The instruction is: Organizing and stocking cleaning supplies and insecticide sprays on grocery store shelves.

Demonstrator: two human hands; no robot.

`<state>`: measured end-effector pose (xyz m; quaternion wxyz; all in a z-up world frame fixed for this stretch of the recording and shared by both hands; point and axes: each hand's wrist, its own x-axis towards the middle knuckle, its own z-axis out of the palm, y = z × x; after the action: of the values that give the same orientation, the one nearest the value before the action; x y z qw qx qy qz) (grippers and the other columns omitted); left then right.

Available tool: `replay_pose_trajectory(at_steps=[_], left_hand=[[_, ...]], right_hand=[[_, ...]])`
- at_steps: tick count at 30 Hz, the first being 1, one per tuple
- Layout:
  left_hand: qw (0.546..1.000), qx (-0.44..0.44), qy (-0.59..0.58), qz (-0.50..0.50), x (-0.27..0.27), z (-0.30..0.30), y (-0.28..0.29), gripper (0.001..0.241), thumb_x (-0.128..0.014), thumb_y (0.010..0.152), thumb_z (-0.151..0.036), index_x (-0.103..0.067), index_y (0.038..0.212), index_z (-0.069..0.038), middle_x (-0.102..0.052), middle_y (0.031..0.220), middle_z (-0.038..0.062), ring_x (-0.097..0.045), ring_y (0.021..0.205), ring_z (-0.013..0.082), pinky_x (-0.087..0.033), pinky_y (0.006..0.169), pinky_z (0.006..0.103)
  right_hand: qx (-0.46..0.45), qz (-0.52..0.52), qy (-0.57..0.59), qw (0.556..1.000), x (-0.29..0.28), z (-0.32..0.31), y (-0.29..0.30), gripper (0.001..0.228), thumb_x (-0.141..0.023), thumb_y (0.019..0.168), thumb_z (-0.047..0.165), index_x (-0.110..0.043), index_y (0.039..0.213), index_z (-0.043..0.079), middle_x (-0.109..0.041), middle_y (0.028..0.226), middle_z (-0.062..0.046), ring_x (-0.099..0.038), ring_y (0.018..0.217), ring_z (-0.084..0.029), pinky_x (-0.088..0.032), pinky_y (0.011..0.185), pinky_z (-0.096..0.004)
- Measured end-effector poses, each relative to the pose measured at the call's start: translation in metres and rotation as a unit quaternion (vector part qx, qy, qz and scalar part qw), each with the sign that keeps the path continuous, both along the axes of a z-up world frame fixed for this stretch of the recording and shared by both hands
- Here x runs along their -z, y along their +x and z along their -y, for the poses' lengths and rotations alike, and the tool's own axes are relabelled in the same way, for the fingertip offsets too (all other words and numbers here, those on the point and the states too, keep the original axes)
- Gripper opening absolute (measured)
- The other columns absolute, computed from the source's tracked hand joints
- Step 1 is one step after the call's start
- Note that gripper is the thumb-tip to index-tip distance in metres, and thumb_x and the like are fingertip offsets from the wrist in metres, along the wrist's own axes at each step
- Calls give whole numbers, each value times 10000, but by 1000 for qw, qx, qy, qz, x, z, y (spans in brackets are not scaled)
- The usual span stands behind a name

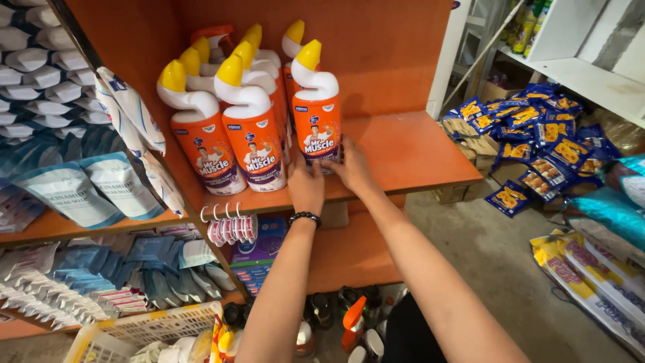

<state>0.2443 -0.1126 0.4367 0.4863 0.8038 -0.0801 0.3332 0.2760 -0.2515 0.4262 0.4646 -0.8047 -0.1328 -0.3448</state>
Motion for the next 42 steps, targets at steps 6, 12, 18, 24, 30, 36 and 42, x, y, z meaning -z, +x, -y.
replay_pose_trajectory(at_steps=[6,12,18,24,30,36,42], left_hand=[[998,30,-48,35,7,7,17,559,-612,930,-114,-435,1444,15,-663,1149,283,-645,1046,475,-515,875,540],[999,9,-17,45,9,12,38,528,-637,932,-129,-467,1411,14,-575,1316,321,-559,1194,514,-462,981,548],[1000,0,-9,-29,-5,17,42,537,-606,948,-145,-463,1445,0,-559,1307,330,-558,1179,517,-471,981,554],[997,20,-7,-72,-5,21,53,511,-570,974,-156,-438,1439,8,-578,1269,317,-595,1137,506,-506,958,549],[997,19,-30,-69,-9,25,57,560,-553,963,-140,-394,1476,15,-543,1319,343,-555,1173,529,-471,976,560],[999,20,-31,-7,6,27,66,525,-519,987,-104,-412,1474,57,-536,1379,358,-531,1243,532,-445,1048,534],[998,26,-63,-18,9,25,70,533,-512,984,-102,-434,1488,55,-587,1351,333,-558,1262,488,-448,1078,509]], right_hand=[[-8,2,4,1000,-5,3,15,703,-892,782,204,-510,1329,-20,-677,1224,-227,-697,1122,-350,-585,907,-422],[37,-52,-61,996,-13,5,35,663,-908,762,234,-554,1264,-13,-715,1133,-223,-708,1060,-365,-574,883,-436],[15,-12,-53,998,-12,9,57,632,-891,736,190,-567,1239,-11,-727,1125,-216,-724,1052,-359,-579,888,-431],[36,-43,-79,995,-14,10,69,579,-890,728,156,-574,1183,-11,-727,1110,-228,-707,1063,-384,-572,887,-448],[29,-36,-60,997,-11,8,84,582,-885,736,161,-560,1188,-8,-722,1108,-230,-709,1065,-384,-576,888,-447],[28,0,-81,996,-7,9,92,620,-892,734,161,-560,1225,-20,-720,1110,-252,-689,1066,-419,-561,885,-465],[-14,24,-37,999,3,6,91,584,-885,796,199,-567,1241,-5,-724,1141,-236,-735,1062,-366,-599,896,-444]])
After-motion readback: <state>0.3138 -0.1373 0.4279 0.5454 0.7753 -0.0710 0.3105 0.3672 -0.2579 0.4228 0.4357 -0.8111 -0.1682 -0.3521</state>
